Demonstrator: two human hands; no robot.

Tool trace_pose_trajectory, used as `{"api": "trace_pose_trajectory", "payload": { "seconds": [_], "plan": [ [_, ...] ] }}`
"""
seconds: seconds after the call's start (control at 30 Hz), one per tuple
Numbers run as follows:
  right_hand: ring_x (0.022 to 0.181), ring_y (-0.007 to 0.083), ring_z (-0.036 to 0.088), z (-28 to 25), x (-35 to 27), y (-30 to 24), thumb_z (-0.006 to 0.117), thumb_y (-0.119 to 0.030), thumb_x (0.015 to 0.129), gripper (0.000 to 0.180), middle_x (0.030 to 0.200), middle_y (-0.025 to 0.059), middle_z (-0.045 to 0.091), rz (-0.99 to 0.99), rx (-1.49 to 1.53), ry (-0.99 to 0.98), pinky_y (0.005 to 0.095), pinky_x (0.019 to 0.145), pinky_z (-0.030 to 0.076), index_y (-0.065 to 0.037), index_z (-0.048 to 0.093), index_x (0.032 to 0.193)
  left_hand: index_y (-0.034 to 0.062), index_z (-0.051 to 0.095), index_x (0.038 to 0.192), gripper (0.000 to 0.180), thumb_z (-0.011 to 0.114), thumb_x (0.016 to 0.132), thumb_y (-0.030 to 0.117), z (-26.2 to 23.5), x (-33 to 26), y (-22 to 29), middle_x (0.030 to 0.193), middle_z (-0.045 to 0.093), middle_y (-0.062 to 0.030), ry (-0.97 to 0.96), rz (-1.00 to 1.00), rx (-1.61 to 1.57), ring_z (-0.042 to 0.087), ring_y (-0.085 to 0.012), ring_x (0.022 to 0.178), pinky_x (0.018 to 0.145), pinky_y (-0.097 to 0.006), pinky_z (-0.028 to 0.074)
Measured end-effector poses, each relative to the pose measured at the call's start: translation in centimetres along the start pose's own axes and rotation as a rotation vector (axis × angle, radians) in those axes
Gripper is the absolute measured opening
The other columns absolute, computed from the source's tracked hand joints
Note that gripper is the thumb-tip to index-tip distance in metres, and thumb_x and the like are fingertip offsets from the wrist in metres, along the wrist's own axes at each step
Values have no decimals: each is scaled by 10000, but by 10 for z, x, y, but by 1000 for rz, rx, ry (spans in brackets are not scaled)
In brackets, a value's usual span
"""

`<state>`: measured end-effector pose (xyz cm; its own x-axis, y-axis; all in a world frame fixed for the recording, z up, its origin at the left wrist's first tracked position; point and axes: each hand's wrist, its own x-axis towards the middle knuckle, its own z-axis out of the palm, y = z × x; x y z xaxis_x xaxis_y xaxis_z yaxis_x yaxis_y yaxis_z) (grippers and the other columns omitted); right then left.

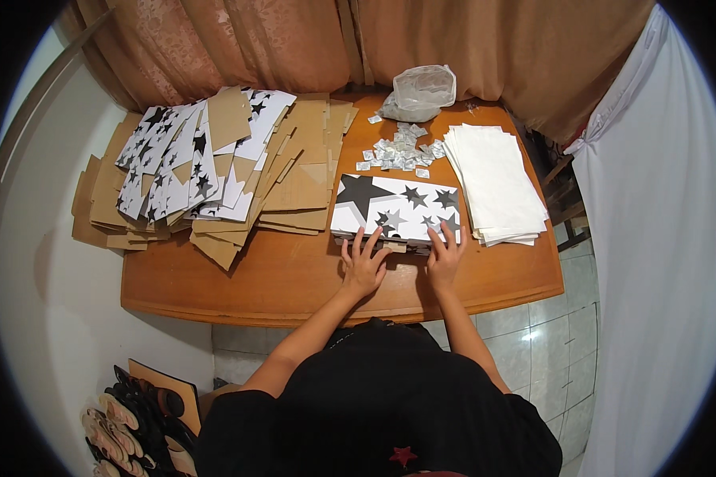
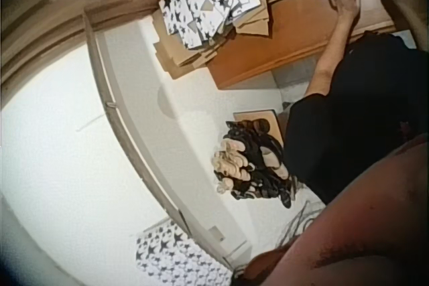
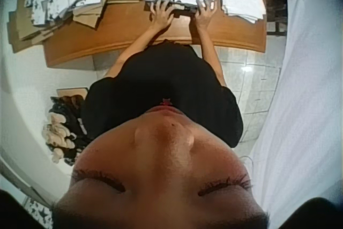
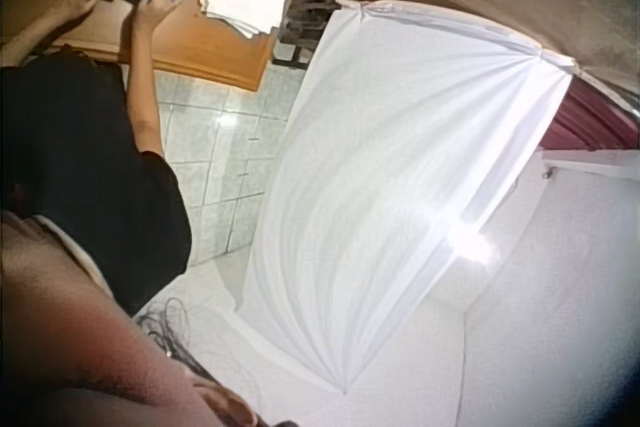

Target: Fold cardboard into shoe boxes and place them on a shelf.

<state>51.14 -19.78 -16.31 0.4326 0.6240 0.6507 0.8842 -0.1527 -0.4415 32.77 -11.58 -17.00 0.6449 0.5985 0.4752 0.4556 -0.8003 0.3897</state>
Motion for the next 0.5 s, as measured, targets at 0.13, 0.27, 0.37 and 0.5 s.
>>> {"api": "trace_pose_trajectory", "payload": {
  "seconds": [0.13,0.27,0.37,0.5],
  "plan": [
    [1235,414,314,1,-3,4,604,-43,746,355,1252,94,498,-6,50,-32,486,1007,291,-143,629,1086,215,579,1015,333,635,697,129,2,-2,-2,1432,289,-44,1,13,8,181,-346,1327,985,-618,122],
    [1232,404,325,-6,-5,3,614,-88,751,355,1270,93,482,-54,52,-69,475,1010,289,-150,621,1101,223,581,1014,344,633,690,121,2,-4,-4,1425,303,-44,2,22,21,203,-347,1319,968,-624,153],
    [1253,382,307,-9,-3,-2,609,-122,762,333,1285,91,473,-31,67,-99,519,1043,182,-151,629,1093,232,582,1022,338,640,702,142,3,-3,-4,1415,321,-25,15,22,40,225,-333,1308,959,-610,162],
    [1244,341,318,-2,-9,-14,663,-192,732,277,1227,68,495,-42,-25,-77,572,1038,111,-189,651,1008,235,584,1030,325,651,717,175,0,1,-2,1401,345,-1,47,-5,5,247,-313,1295,952,-589,168]
  ]
}}
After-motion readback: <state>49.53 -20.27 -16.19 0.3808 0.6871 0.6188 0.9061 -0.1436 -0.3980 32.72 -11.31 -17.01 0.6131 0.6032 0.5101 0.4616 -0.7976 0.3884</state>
